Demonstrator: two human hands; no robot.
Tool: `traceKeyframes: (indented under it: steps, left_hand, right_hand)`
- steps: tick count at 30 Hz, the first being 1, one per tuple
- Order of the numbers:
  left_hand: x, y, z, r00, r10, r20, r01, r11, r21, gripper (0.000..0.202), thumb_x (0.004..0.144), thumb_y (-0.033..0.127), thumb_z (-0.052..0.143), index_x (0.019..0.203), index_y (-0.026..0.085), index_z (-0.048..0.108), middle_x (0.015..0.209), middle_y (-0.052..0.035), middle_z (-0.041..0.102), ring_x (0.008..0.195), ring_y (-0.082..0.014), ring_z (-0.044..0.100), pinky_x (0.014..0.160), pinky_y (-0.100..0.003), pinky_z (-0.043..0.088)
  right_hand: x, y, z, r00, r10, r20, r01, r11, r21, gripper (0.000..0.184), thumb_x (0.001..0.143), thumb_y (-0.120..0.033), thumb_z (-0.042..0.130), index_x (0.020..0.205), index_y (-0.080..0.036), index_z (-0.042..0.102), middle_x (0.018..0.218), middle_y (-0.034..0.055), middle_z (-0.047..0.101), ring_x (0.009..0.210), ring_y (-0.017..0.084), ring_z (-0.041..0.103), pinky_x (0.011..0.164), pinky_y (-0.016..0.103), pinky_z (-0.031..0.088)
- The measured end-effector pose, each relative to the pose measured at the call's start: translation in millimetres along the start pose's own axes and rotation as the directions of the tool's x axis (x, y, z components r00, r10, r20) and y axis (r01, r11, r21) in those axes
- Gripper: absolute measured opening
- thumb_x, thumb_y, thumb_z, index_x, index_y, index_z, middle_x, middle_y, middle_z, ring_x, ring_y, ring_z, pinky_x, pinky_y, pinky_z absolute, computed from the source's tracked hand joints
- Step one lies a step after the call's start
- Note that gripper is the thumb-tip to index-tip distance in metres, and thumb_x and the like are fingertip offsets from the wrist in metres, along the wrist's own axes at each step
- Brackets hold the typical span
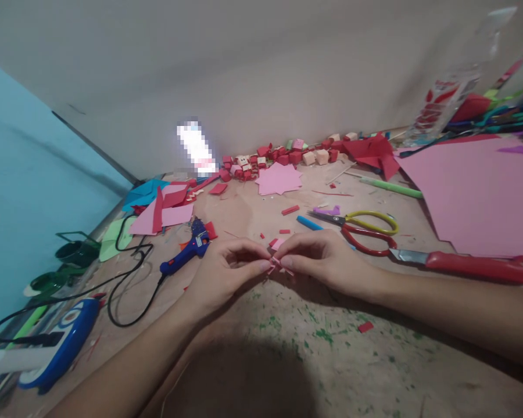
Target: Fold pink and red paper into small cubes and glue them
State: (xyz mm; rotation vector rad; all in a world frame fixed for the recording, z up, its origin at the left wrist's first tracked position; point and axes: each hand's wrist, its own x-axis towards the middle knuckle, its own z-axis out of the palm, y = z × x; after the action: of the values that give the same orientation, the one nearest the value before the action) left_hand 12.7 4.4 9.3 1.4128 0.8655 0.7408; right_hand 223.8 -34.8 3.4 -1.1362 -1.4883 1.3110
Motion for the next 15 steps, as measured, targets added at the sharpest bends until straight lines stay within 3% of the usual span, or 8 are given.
traceKeyframes:
  steps: [4, 8, 11, 15]
  left_hand:
    - [2.1, -3.0, -1.9, 0.994, -0.109, 0.033, 0.113, 0.979, -0.171, 0.012, 0.077, 0.022, 0.087, 0.082, 0.014, 0.079, 0.082, -0.0061, 0.077, 0.072, -0.0152, 0.072, 0.067, -0.023, 0.057]
    - [2.3, -2.1, -1.9, 0.986, -0.157, 0.057, 0.166, 0.961, -0.221, 0.013, 0.075, 0.021, 0.088, 0.081, 0.013, 0.078, 0.08, -0.006, 0.077, 0.071, -0.0167, 0.072, 0.068, -0.027, 0.059]
    - [1.9, -2.3, -2.1, 0.986, -0.163, 0.026, 0.165, 0.962, -0.218, 0.013, 0.073, 0.02, 0.088, 0.079, 0.014, 0.078, 0.077, -0.0044, 0.076, 0.069, -0.014, 0.071, 0.067, -0.023, 0.058]
    - [1.2, -4.4, -1.5, 0.983, -0.18, 0.033, 0.182, 0.953, -0.242, 0.017, 0.07, 0.021, 0.09, 0.079, 0.014, 0.078, 0.078, -0.0042, 0.077, 0.069, -0.0143, 0.071, 0.068, -0.024, 0.058]
  right_hand:
    - [1.8, 1.7, -1.8, 0.997, 0.009, 0.074, -0.021, 0.986, 0.166, 0.015, 0.083, -0.026, 0.079, 0.095, -0.018, 0.077, 0.079, 0.0021, 0.077, 0.072, 0.016, 0.069, 0.072, 0.031, 0.057]
    - [3.2, 2.7, -3.5, 0.984, 0.029, 0.175, -0.085, 0.944, 0.32, 0.026, 0.078, -0.022, 0.084, 0.103, -0.019, 0.077, 0.078, 0.0, 0.076, 0.067, 0.014, 0.068, 0.07, 0.03, 0.056]
    - [3.9, 2.8, -4.2, 0.983, 0.027, 0.181, -0.077, 0.959, 0.274, 0.027, 0.076, -0.019, 0.085, 0.102, -0.02, 0.078, 0.081, -0.0003, 0.077, 0.073, 0.014, 0.069, 0.072, 0.029, 0.055]
    - [3.4, 2.0, -3.2, 0.994, 0.009, 0.112, -0.024, 0.991, 0.134, 0.019, 0.078, -0.026, 0.084, 0.096, -0.021, 0.08, 0.083, 0.001, 0.077, 0.074, 0.015, 0.068, 0.071, 0.03, 0.054]
